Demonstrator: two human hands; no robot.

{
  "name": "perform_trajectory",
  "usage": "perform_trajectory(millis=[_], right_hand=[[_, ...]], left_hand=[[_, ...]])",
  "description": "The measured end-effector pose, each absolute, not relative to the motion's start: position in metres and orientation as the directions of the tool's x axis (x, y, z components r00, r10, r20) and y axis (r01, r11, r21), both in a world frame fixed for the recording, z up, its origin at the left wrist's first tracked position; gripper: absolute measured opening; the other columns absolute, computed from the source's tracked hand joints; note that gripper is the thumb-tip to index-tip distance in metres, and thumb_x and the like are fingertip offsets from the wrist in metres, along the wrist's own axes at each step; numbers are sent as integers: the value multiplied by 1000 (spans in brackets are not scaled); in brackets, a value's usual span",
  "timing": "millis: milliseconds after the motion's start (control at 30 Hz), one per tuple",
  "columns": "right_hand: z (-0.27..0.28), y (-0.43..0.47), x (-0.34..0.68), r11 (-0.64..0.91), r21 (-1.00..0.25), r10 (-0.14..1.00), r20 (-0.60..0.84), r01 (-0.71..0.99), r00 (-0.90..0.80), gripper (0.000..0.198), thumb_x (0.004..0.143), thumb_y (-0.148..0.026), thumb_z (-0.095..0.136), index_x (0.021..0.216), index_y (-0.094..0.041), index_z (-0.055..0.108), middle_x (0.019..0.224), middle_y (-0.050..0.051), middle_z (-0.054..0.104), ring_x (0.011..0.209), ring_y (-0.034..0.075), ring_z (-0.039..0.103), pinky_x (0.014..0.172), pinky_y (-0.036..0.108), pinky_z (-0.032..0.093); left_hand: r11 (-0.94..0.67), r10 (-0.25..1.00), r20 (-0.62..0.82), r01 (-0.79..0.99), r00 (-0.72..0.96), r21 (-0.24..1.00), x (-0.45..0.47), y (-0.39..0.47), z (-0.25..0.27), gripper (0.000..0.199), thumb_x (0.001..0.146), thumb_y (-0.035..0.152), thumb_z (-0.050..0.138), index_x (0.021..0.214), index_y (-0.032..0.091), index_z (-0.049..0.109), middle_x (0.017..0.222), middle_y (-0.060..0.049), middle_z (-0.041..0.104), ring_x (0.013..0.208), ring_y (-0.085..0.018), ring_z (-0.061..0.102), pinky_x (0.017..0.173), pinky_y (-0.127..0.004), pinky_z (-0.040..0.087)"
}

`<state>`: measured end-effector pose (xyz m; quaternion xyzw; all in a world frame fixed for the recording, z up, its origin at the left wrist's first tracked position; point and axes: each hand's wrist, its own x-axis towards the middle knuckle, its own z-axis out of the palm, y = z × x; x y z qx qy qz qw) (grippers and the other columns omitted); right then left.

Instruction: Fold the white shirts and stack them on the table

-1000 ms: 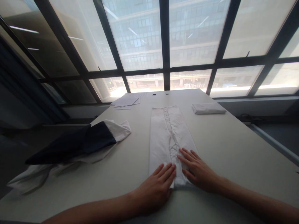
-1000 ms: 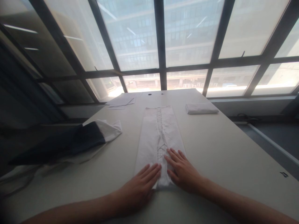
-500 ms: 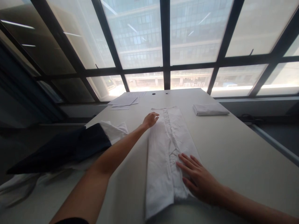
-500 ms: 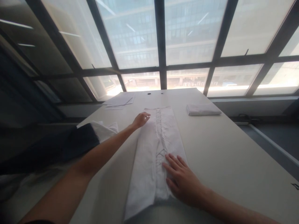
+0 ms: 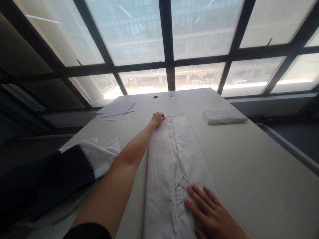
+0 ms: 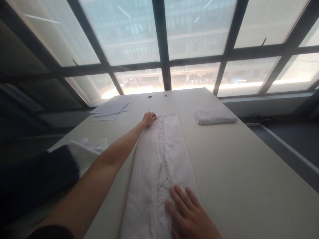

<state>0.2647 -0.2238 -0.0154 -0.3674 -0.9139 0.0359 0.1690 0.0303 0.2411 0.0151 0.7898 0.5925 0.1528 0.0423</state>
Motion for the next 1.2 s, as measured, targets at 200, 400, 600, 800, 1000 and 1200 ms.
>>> perform_trajectory(millis=[200, 400, 600, 800, 1000, 1200], right_hand=[[-23, -222, 264, 752, -86, 628, 393, 654, -671, 62, 89, -34, 62, 148, -18, 49, 152, 17, 47, 144, 34, 41, 119, 51, 32], [-21, -221, 262, 733, -46, 631, 420, 679, -652, 57, 92, -34, 60, 146, -18, 50, 150, 17, 50, 143, 33, 42, 118, 51, 33], [-15, -219, 260, 747, 53, 577, 443, 663, -686, 53, 95, -44, 58, 142, -20, 55, 147, 13, 56, 144, 34, 40, 119, 52, 32], [-21, -222, 257, 744, -51, 624, 411, 667, -665, 57, 91, -28, 58, 147, -21, 50, 154, 13, 47, 147, 34, 34, 119, 56, 30], [-15, -223, 258, 728, -176, 680, 310, 663, -664, 68, 83, -23, 60, 150, -22, 46, 160, 12, 37, 150, 36, 27, 120, 58, 28], [6, -227, 260, 657, -341, 747, 172, 673, -642, 68, 86, -22, 57, 153, -25, 43, 163, 9, 32, 152, 34, 22, 121, 59, 24]], left_hand=[[-309, 943, 209, 913, 258, 266, 28, 255, 17, 15, 90, 31, 64, 98, 23, 74, 111, -7, 65, 109, -23, 56, 102, -34, 43], [-265, 941, 287, 920, 181, 290, 35, 254, 17, 17, 95, 31, 60, 101, 24, 73, 119, -9, 62, 116, -28, 52, 101, -40, 43], [-240, 943, 298, 922, 147, 303, 46, 251, 15, 16, 95, 33, 61, 101, 24, 73, 118, -10, 61, 117, -29, 52, 100, -40, 43], [-232, 954, 253, 927, 159, 293, 52, 244, 14, 14, 96, 31, 60, 101, 24, 72, 117, -9, 65, 115, -27, 56, 99, -38, 42], [-225, 965, 199, 930, 171, 290, 60, 225, 27, 19, 96, 26, 58, 110, 21, 69, 109, -12, 72, 107, -27, 64, 95, -38, 44], [-591, 801, 312, 757, 511, 278, 60, 135, 44, 30, 96, 20, 58, 124, 25, 63, 130, -6, 64, 124, -22, 55, 107, -35, 38]])
